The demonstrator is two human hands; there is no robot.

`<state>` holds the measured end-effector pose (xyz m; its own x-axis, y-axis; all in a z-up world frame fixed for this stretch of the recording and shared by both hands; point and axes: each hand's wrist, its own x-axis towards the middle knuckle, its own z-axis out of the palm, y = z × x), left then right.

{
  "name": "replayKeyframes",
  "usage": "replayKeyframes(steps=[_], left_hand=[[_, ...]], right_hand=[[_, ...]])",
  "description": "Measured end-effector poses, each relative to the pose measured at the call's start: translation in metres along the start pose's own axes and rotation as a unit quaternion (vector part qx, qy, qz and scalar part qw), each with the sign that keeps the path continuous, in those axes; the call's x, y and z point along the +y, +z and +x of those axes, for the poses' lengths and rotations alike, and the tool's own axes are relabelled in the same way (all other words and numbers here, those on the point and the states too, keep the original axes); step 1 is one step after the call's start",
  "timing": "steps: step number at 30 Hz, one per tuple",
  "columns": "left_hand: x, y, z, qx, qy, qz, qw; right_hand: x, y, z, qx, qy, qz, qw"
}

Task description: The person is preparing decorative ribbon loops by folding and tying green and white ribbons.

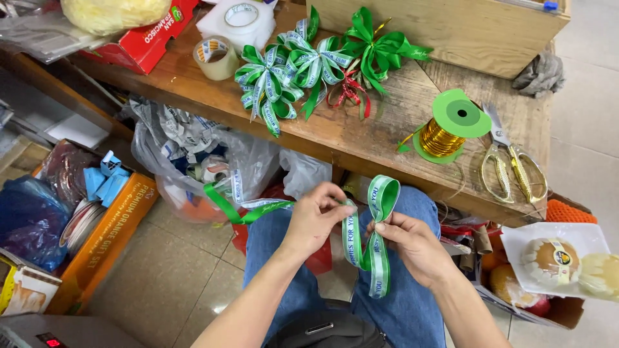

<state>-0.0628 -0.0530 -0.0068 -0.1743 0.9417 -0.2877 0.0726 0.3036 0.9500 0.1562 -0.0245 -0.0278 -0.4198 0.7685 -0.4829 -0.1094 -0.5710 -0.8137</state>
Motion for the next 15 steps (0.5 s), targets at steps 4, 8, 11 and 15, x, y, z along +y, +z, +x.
replayKeyframes(steps=[4,8,11,15], left_hand=[[0.002,-0.004,-0.005,-0.036,0.061,0.008,0.997],[0.0,-0.009,-0.013,-0.082,0.06,-0.028,0.994],[-0.02,-0.008,-0.009,-0.097,0.039,-0.098,0.99],[-0.023,-0.007,-0.007,-0.058,0.069,-0.071,0.993]], right_hand=[[0.007,-0.004,0.006,0.013,-0.019,-0.019,1.0],[0.005,0.002,0.0,0.015,-0.027,-0.057,0.998],[0.008,0.005,-0.002,0.002,-0.038,-0.079,0.996],[0.01,0.01,-0.004,0.002,-0.03,-0.075,0.997]])
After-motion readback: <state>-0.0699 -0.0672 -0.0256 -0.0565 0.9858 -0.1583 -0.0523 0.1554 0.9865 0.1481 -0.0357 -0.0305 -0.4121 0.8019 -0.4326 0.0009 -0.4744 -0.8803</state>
